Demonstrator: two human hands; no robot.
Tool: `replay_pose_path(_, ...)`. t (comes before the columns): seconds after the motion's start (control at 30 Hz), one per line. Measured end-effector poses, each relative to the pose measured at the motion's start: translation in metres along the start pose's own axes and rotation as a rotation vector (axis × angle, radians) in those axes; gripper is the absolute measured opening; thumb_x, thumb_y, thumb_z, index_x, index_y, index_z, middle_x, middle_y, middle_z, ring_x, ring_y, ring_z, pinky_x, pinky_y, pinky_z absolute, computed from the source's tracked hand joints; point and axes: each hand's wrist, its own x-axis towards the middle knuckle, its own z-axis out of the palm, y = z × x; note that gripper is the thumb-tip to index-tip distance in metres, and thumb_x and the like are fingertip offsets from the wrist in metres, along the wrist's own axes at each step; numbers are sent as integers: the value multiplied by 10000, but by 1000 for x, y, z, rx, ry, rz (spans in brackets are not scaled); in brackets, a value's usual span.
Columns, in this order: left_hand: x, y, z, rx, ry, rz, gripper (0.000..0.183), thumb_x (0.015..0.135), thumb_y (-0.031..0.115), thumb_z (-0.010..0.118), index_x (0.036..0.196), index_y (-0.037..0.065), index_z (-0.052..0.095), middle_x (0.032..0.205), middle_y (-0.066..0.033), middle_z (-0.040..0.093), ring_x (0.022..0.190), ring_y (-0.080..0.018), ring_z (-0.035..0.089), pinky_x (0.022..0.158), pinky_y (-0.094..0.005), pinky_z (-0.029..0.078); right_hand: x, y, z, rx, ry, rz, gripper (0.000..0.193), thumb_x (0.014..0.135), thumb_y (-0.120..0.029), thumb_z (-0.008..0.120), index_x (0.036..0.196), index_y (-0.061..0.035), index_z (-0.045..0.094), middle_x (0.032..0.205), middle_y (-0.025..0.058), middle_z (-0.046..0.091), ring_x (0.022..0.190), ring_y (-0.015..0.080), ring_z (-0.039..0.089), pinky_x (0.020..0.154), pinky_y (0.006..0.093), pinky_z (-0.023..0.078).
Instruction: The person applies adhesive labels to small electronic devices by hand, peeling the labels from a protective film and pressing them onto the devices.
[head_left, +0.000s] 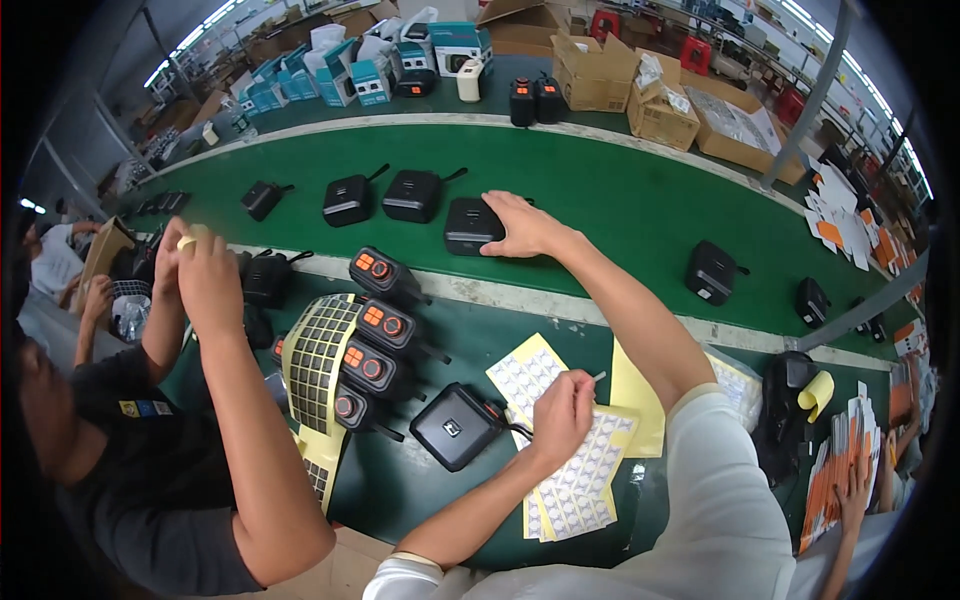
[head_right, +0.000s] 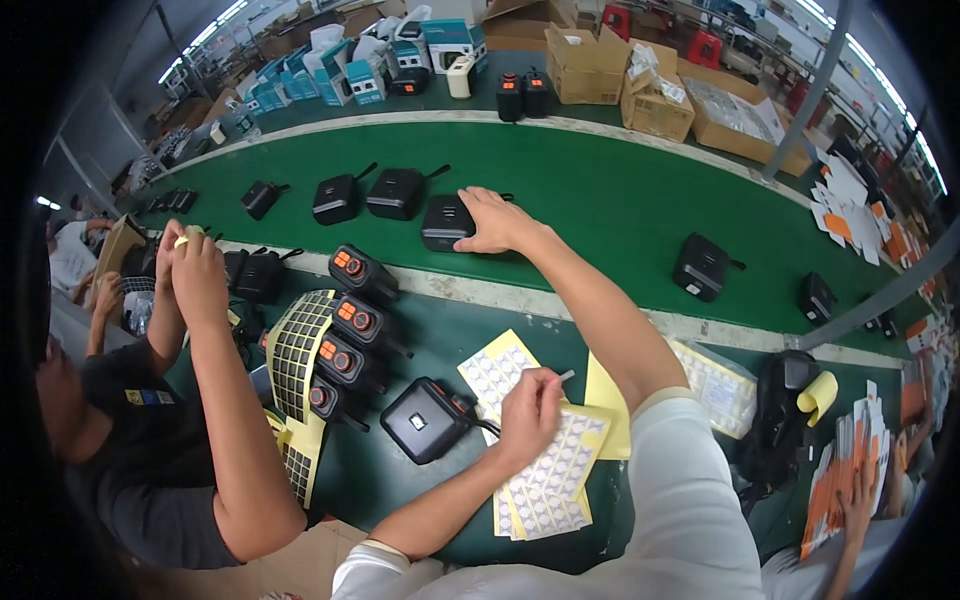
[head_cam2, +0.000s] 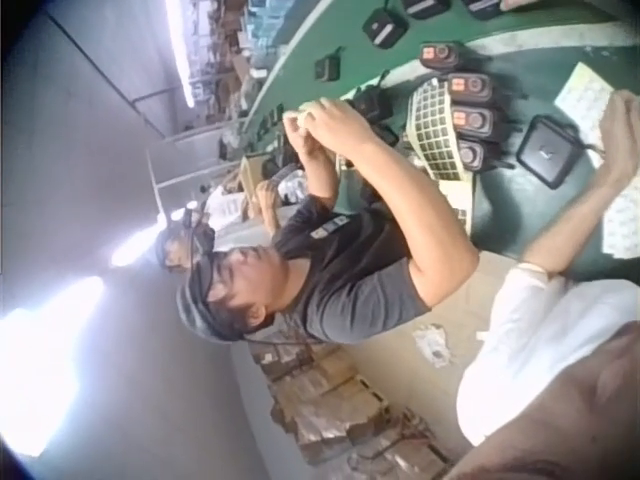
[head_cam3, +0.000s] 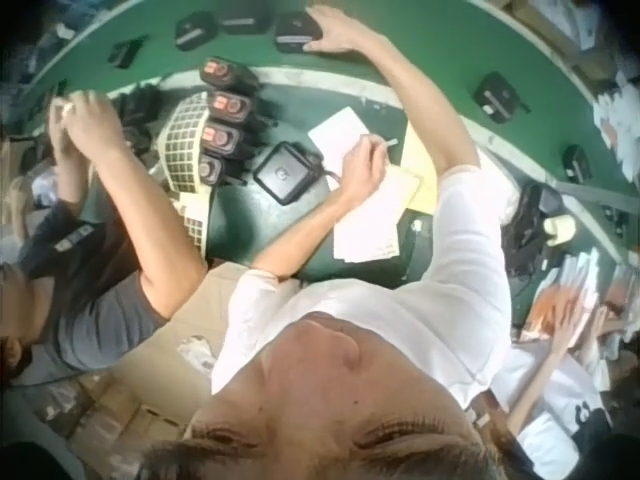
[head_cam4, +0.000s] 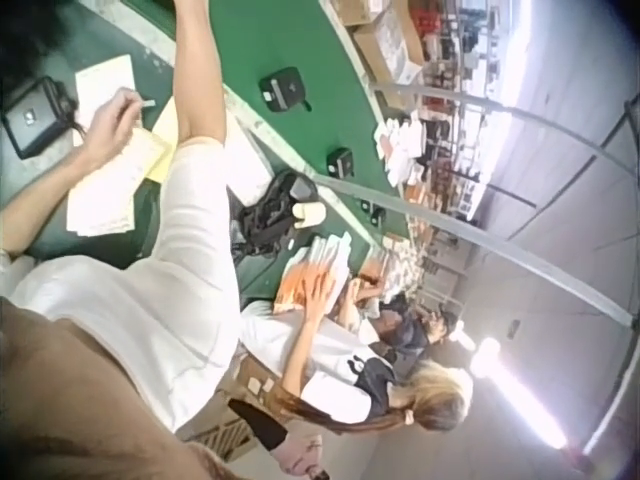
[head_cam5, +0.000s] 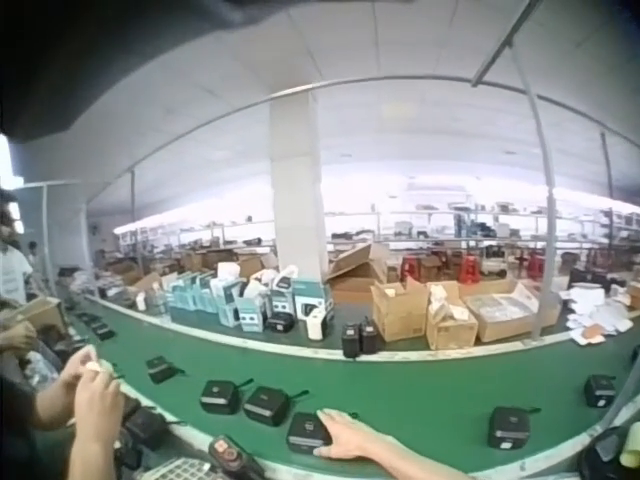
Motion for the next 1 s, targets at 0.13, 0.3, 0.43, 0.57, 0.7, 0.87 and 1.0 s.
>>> replay_pose_path(0.13, 2, 6, -1, -18, 32, 95, 86, 872, 3, 577, 926, -19, 513, 830, -167, 574, 728, -289, 590, 634, -333, 468, 12, 8, 1, 97, -24, 20, 917, 696, -387, 737, 1390, 49, 326, 1407, 226, 366, 1306, 354, 367, 1081, 395, 332)
replay_pose_path(0.3, 10, 22, -9, -515, 195, -61, 54, 947, 52, 507, 967, 7, 484, 846, -90, 565, 722, -151, 561, 634, -274, 463, -26, 0, -20, 367, 98, 177, 867, 698, -386, 756, 1350, 62, 401, 1343, 224, 454, 1242, 327, 457, 1047, 375, 366)
replay_pose_path(0.43, 52, 54, -46, -593, 199, -142, 91, 972, 104, 490, 971, 13, 488, 850, -72, 566, 736, -115, 553, 616, -251, 480, -93, 6, -39, 1058, 179, 270, 771, 768, -313, 753, 1327, 100, 419, 1325, 220, 491, 1192, 253, 518, 998, 325, 407)
replay_pose_path(0.57, 78, 57, -54, -548, 179, -161, 126, 956, 116, 534, 954, -9, 528, 875, -63, 576, 764, -94, 558, 588, -259, 525, -145, -23, -53, 1286, 244, 322, 707, 812, -239, 727, 1327, 121, 403, 1314, 225, 496, 1203, 235, 506, 992, 308, 408)
replay_pose_path(0.7, 80, 59, -44, -493, 162, -140, 135, 951, 114, 544, 955, -20, 536, 890, -70, 582, 800, -107, 571, 602, -266, 543, -170, -33, -47, 1198, 332, 263, 700, 819, -229, 724, 1343, 102, 397, 1269, 195, 528, 1140, 222, 526, 972, 327, 424)
replay_pose_path(0.87, 80, 60, -40, -447, 188, -110, 144, 949, 115, 548, 948, -28, 539, 893, -76, 590, 802, -116, 578, 604, -274, 552, -176, -35, -42, 1195, 373, 291, 744, 789, -264, 753, 1352, 75, 404, 1241, 184, 535, 977, 206, 604, 792, 284, 512)
replay_pose_path(1.0, 80, 58, -40, -409, 185, -112, 147, 950, 118, 549, 942, -28, 540, 895, -77, 593, 795, -114, 578, 606, -276, 552, -177, -37, -42, 1140, 420, 253, 768, 772, -276, 765, 1351, 76, 403, 1251, 186, 514, 922, 205, 623, 734, 273, 525)
